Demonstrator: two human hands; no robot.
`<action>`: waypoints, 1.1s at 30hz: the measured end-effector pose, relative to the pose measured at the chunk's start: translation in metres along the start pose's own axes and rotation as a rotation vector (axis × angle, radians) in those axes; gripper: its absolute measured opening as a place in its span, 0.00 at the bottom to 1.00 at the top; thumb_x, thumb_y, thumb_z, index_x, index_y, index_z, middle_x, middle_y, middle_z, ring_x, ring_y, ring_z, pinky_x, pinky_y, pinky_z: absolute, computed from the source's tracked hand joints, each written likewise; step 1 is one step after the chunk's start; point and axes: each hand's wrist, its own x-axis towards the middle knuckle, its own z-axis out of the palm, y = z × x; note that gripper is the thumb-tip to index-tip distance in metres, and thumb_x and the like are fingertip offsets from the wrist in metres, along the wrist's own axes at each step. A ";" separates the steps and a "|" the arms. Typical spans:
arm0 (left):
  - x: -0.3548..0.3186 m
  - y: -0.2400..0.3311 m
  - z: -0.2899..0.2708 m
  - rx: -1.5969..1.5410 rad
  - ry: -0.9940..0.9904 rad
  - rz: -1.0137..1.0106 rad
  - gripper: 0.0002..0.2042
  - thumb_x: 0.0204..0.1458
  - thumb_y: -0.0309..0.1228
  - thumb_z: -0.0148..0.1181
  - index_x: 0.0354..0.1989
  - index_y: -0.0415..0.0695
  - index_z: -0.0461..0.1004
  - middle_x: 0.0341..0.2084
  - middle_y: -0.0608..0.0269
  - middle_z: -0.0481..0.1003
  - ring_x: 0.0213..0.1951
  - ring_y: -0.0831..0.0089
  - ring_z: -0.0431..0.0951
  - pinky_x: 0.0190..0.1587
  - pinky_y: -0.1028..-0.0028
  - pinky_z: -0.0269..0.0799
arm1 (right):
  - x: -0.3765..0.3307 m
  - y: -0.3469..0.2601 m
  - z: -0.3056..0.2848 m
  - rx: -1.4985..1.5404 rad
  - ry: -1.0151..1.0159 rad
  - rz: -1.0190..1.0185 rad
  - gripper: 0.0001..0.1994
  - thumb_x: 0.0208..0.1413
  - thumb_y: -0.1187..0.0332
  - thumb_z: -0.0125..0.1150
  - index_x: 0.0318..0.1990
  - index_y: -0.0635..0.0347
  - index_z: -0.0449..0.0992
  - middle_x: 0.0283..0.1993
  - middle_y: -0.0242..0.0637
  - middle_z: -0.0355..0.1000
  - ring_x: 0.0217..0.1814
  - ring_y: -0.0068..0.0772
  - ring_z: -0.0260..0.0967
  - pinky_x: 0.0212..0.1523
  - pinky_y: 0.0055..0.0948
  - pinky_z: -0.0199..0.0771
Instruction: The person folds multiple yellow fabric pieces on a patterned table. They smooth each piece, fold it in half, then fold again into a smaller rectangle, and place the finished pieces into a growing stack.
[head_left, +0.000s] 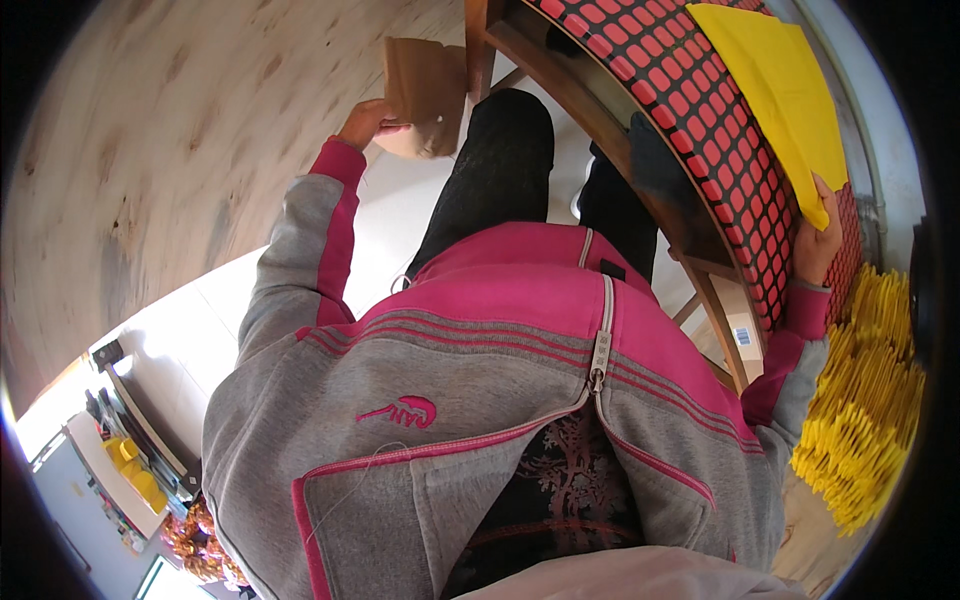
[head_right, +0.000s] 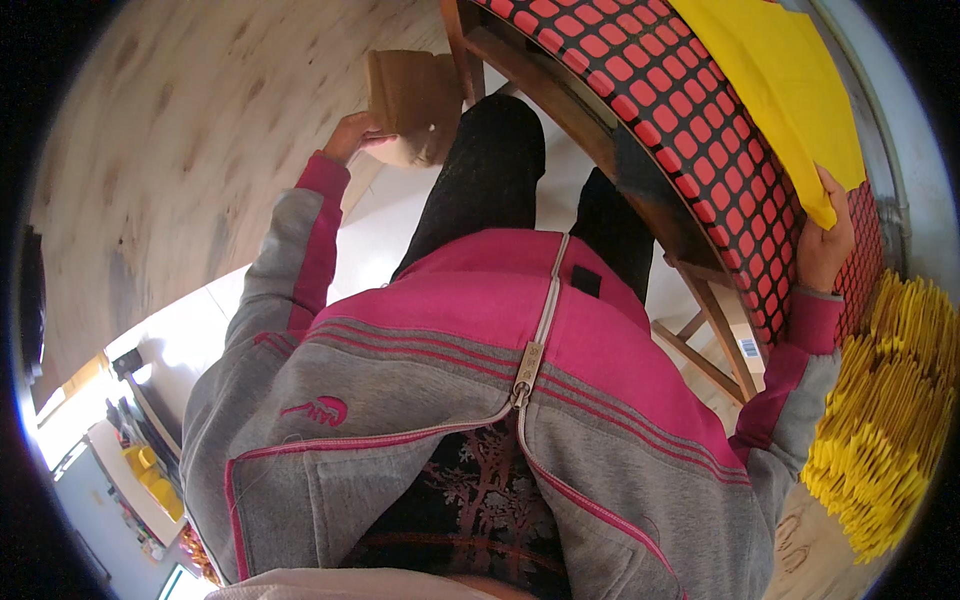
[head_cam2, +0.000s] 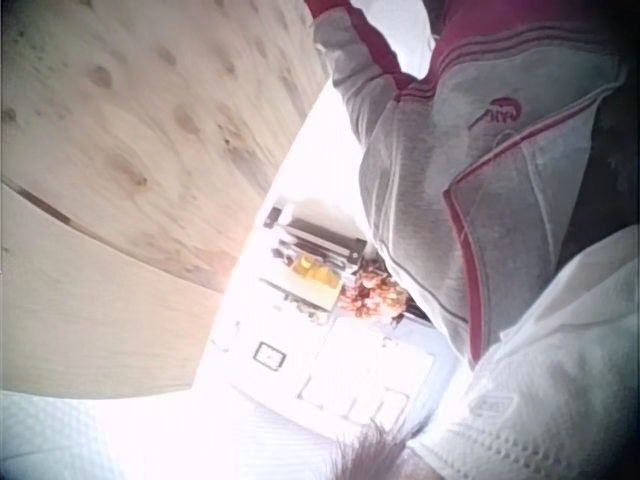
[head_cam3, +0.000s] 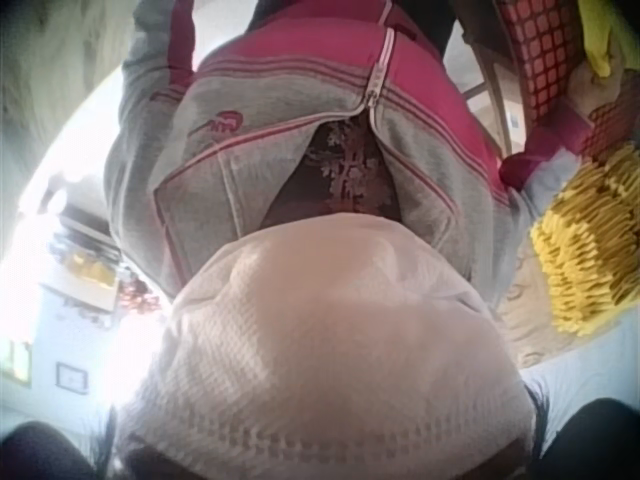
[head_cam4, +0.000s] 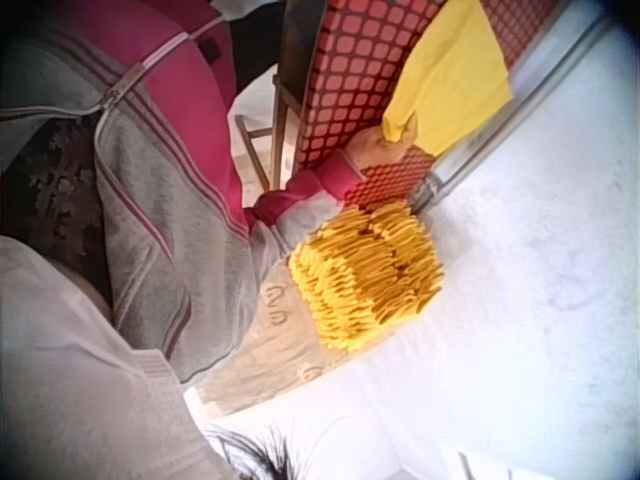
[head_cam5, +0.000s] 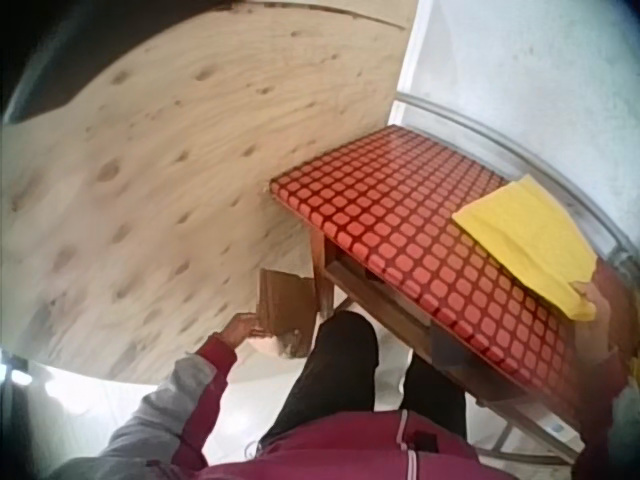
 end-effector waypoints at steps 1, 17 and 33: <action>0.000 -0.004 -0.004 0.055 0.037 0.035 0.10 0.57 0.30 0.55 0.38 0.34 0.77 0.34 0.54 0.80 0.42 0.60 0.83 0.45 0.70 0.79 | 0.000 0.000 0.000 0.012 -0.006 0.025 0.14 0.68 0.77 0.48 0.57 0.67 0.74 0.54 0.39 0.76 0.57 0.31 0.73 0.58 0.27 0.69; 0.156 -0.043 0.013 1.296 0.019 0.166 0.30 0.48 0.46 0.68 0.56 0.37 0.75 0.54 0.42 0.76 0.56 0.43 0.76 0.61 0.54 0.70 | 0.006 -0.035 0.003 0.043 0.031 0.070 0.19 0.55 0.86 0.53 0.53 0.61 0.78 0.50 0.44 0.79 0.54 0.42 0.78 0.55 0.29 0.74; -0.142 0.198 0.303 0.868 -0.204 1.347 0.20 0.53 0.25 0.66 0.55 0.38 0.74 0.47 0.53 0.80 0.51 0.56 0.80 0.57 0.62 0.73 | 0.008 -0.084 0.020 0.108 -0.038 -0.271 0.16 0.56 0.78 0.61 0.53 0.58 0.77 0.49 0.42 0.79 0.49 0.46 0.79 0.49 0.34 0.79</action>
